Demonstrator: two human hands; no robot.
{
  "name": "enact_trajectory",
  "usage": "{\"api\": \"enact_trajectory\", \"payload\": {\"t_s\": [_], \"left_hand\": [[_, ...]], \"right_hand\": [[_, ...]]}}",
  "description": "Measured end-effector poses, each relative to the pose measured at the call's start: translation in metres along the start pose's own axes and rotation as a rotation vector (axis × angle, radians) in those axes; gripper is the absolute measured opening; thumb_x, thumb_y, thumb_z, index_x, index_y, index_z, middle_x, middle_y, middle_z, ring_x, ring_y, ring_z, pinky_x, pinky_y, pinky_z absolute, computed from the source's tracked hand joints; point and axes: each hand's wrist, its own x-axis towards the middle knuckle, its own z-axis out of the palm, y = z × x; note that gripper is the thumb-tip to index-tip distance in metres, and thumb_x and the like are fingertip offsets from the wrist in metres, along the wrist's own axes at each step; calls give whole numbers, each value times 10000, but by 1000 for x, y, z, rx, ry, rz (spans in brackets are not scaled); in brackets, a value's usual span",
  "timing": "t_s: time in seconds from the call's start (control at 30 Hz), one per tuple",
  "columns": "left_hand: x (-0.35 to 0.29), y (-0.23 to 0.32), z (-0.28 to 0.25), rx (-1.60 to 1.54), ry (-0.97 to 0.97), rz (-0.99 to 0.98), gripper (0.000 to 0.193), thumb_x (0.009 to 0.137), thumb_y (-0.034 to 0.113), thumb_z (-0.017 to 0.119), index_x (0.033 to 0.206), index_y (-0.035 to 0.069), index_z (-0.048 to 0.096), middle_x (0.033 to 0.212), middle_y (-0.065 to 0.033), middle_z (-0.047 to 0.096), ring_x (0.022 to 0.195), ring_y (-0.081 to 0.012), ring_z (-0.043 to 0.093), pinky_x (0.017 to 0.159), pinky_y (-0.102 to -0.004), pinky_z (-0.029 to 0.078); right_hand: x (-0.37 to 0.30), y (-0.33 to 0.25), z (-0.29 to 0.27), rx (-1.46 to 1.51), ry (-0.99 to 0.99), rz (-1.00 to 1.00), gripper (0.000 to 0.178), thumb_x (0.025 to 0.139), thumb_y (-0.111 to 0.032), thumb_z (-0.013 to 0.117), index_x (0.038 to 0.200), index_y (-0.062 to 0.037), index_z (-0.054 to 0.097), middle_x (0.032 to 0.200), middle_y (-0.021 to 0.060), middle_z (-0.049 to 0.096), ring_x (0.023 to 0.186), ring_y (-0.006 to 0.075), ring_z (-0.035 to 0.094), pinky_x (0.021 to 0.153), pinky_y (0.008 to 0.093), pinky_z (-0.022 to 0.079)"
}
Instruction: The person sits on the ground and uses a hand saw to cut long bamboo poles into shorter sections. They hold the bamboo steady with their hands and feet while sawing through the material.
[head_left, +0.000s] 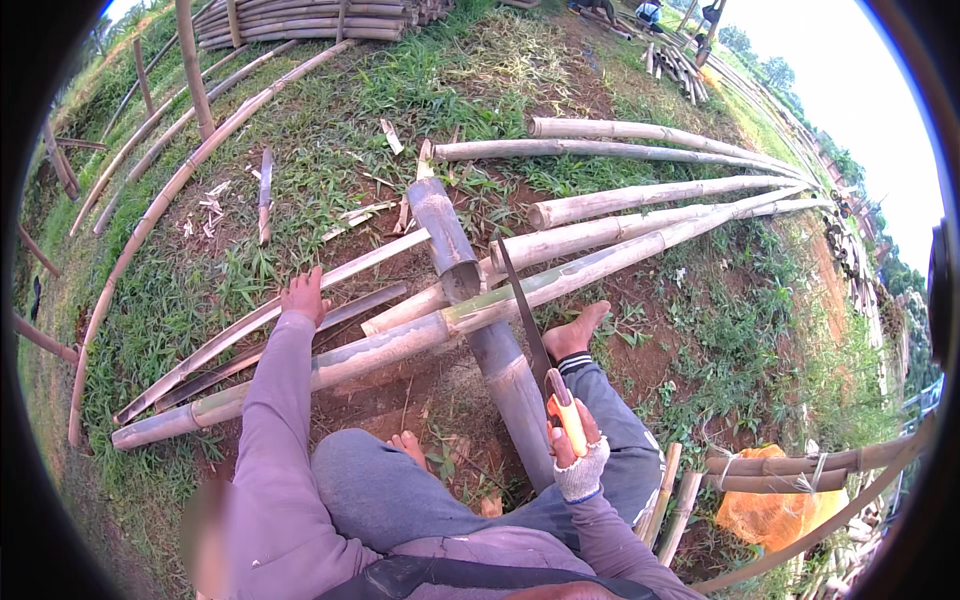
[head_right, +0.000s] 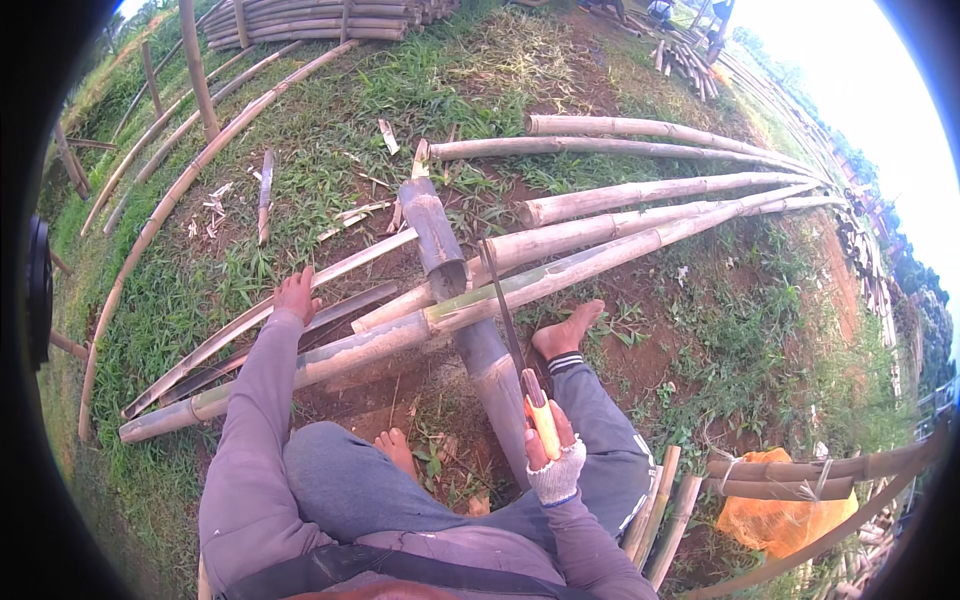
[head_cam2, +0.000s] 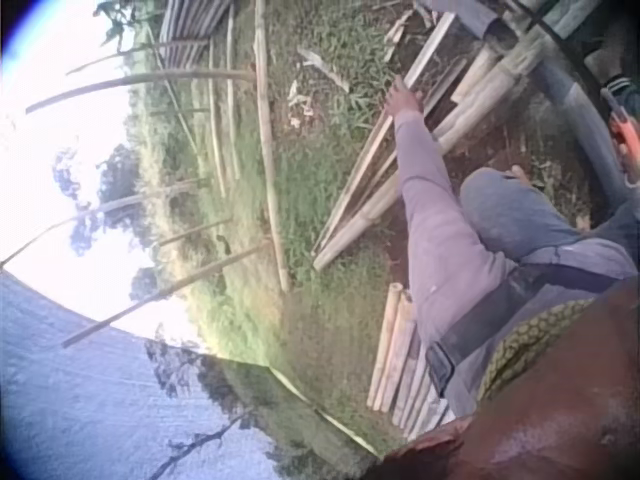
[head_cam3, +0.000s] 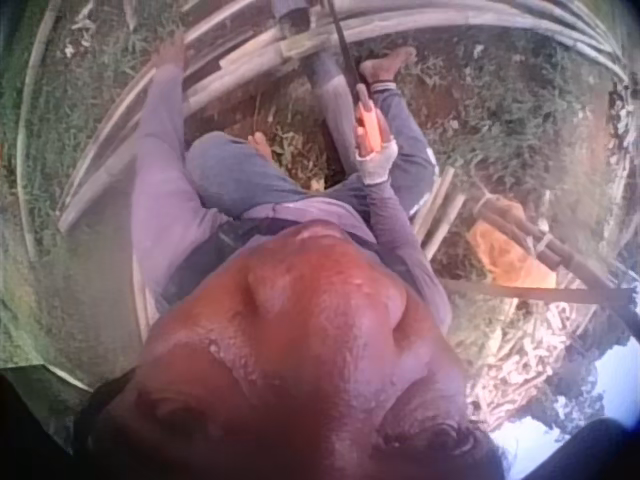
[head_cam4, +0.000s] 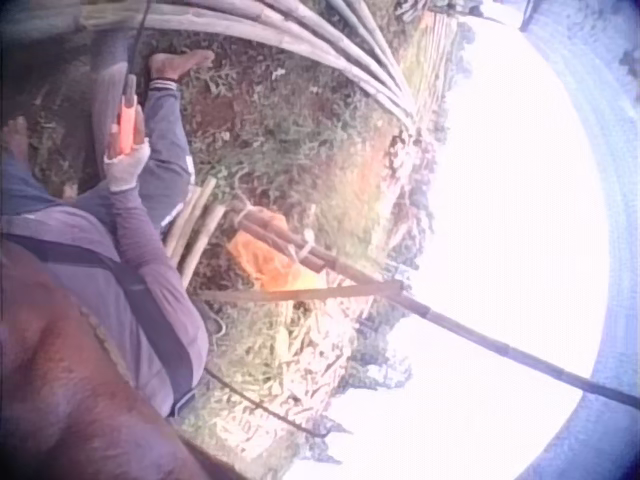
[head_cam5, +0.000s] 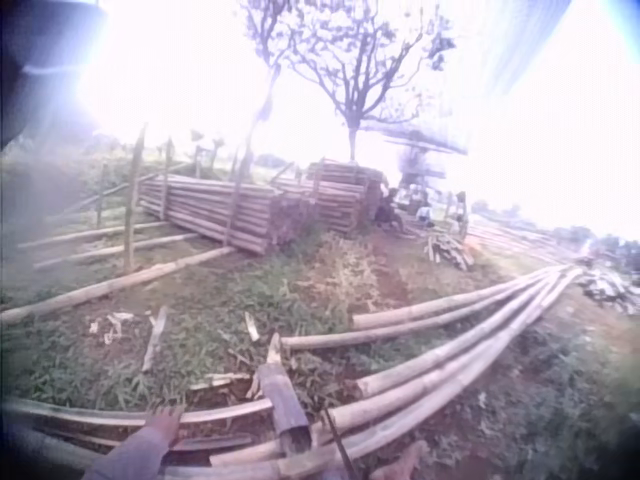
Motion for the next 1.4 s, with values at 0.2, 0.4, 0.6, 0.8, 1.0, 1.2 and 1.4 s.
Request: {"api": "enact_trajectory", "payload": {"t_s": [0.2, 0.4, 0.6, 0.8, 1.0, 1.2, 1.4], "left_hand": [[17, -47, 46, 200, 176, 70, 340, 1033, 210, 613, 1366, 273, 582, 1222, -87, 699, 1225, -322, 697, 1092, -597, 456], [-36, -46, 20, 171, 234, -17, 705, 1004, 496, 715, 1626, 330, 427, 1560, -166, 558, 1470, -341, 525, 1224, -639, 347], [-106, 47, -19, -134, -74, 456, 937, 869, 720, 756, 1609, 211, 489, 1306, -202, 737, 1210, -438, 705, 1088, -538, 530], [-130, 80, -25, -23, -158, 322, 695, 804, 419, 907, 1335, 143, 553, 1241, -181, 728, 1160, -433, 721, 978, -536, 576], [-151, 84, -28, -26, -162, 262, 697, 809, 386, 906, 1367, 163, 554, 1299, -174, 705, 1203, -412, 707, 992, -532, 571], [-160, 51, -11, 4, -91, 243, 774, 763, 365, 923, 1419, 201, 545, 1306, -165, 704, 1185, -407, 709, 985, -526, 585], [-157, 44, -10, -5, -110, 236, 763, 762, 362, 926, 1406, 192, 555, 1321, -160, 697, 1208, -401, 699, 1009, -522, 573]], "right_hand": [[-1, -14, 9, -18, -38, 36, 557, 1009, -164, 707, 1511, 24, 558, 1058, 82, 737, 775, 105, 635, 693, 274, 527], [1, -32, 24, 35, -53, 192, 571, 1002, -165, 711, 1503, 63, 558, 1162, 121, 741, 779, 107, 642, 724, 281, 552], [6, -34, 33, 92, -34, 125, 560, 1012, -171, 719, 1509, 38, 565, 988, 44, 715, 686, 62, 572, 627, 231, 481], [5, -31, 30, 216, -115, 151, 560, 1071, -258, 709, 1530, 20, 550, 1008, 44, 714, 674, 55, 563, 608, 227, 472], [-4, -33, 23, 272, -148, 171, 568, 1080, -259, 690, 1554, 9, 531, 1005, 46, 712, 683, 49, 562, 607, 228, 479], [-7, -28, 24, 243, -168, 134, 549, 1075, -250, 686, 1537, 15, 551, 998, 39, 711, 678, 49, 550, 610, 231, 474], [-15, -26, 40, 272, -164, 152, 552, 1085, -260, 673, 1560, -12, 545, 948, 39, 704, 677, 45, 573, 597, 222, 485]]}}
